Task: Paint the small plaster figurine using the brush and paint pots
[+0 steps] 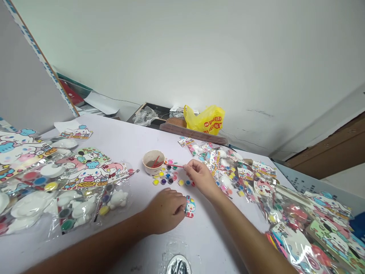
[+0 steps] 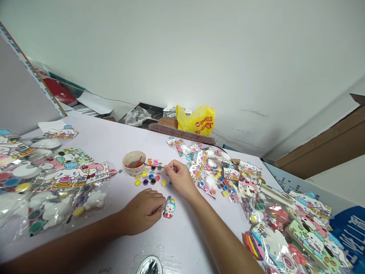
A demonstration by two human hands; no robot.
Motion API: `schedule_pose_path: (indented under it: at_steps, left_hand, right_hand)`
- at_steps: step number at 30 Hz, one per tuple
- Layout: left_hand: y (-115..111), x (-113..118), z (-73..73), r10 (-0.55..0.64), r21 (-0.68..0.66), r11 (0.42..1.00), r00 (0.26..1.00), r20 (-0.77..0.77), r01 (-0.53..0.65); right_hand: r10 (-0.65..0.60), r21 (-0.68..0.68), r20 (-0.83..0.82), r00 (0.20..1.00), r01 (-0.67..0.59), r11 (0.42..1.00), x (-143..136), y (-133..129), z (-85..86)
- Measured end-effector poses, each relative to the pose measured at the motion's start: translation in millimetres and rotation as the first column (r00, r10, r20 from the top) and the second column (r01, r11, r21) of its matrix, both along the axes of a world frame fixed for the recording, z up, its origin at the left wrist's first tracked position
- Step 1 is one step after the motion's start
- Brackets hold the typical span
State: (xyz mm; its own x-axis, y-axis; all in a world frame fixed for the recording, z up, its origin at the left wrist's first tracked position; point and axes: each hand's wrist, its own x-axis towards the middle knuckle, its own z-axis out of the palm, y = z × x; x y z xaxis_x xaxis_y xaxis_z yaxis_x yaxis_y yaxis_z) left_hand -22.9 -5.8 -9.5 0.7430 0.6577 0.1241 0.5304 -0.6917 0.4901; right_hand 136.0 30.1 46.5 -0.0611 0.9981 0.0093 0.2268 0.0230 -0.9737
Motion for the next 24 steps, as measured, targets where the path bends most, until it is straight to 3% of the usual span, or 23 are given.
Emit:
schedule_pose_path:
  at_steps: [5,15,21,24]
  left_hand:
    - [0,0,-0.5,-0.002,0.004,1.0,1.0,0.007,0.002]
    - [0,-1,2.1,-0.009,-0.008,1.0,1.0,0.004,0.009]
    - [-1,-3,3.7,-0.021,-0.019,1.0,1.0,0.002,0.021]
    - [-1,-3,2.5,-0.032,-0.031,0.999,0.999,-0.002,0.032]
  right_hand:
    - [-0.013,-0.027,-0.045,0.999,0.012,1.0,8,-3,-4.4]
    - [-0.123,-0.049,-0.121,0.985,0.118,0.992,54,-33,-5.7]
    - [-0.213,-0.095,-0.242,0.947,0.195,0.976,76,-46,-26.2]
    - [-0.254,-0.022,-0.243,0.936,0.257,0.966,80,-50,-40.5]
